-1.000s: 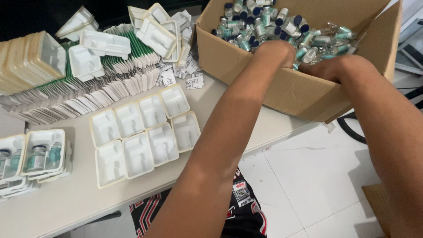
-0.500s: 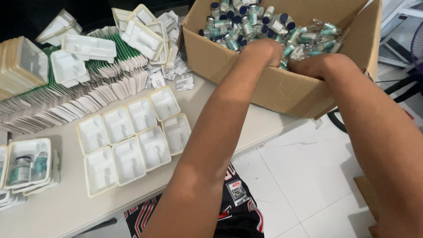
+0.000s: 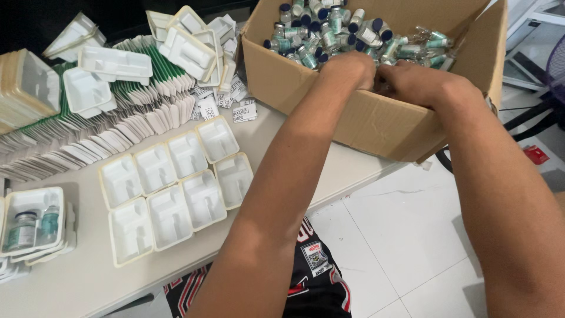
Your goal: The person arranges empty plastic trays on a table, then takes small glass vials from a cardboard box and places them into the trays. The person continues filling the trays with vials until several are full.
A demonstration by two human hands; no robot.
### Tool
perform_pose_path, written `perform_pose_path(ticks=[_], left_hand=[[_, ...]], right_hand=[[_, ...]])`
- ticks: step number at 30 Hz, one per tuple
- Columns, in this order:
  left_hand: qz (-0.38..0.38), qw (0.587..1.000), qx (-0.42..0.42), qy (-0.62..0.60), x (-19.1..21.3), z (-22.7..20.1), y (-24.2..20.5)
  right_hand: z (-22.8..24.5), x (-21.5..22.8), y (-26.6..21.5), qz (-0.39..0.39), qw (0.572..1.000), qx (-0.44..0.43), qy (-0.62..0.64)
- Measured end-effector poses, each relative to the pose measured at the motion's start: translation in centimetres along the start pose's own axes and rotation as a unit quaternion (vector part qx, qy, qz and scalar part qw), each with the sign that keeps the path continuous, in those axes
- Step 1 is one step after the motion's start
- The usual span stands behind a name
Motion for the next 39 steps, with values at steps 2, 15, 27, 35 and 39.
perform_pose_path(ticks=[2, 15, 27, 35, 39], left_hand=[[-0.006, 1.000, -0.003, 0.002, 0.3, -0.4, 0.1], [-0.191, 0.967, -0.069, -0.155, 5.8, -1.1, -3.0], [-0.116, 0.842, -0.205, -0.485, 4.5, -0.6, -1.6], [0.068, 0.784, -0.177, -0.591, 2.9, -1.6, -2.9], [0.149, 0.730, -0.249, -0.619, 3.5, -3.4, -4.1]], right_hand=[[-0.2, 0.2, 0.0, -0.008, 1.000, -0.007, -0.009], [-1.6, 6.0, -1.9, -0.398, 0.903, 0.132, 0.090], [0.0, 7.8, -3.1, -0.400, 0.893, 0.147, 0.147], [0.9, 8.7, -5.3, -0.443, 0.854, 0.196, 0.188], [2.2, 9.6, -8.1, -0.531, 0.790, 0.278, 0.127]])
Point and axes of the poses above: each hand's wrist, its own y-axis towards the middle knuckle, its own x-axis out of the back of the hand, z = x × y, the point moved 9 cm from there along y, towards the middle knuckle, and after that the axes turned 3 degrees about -y, right-handed, at the moved point
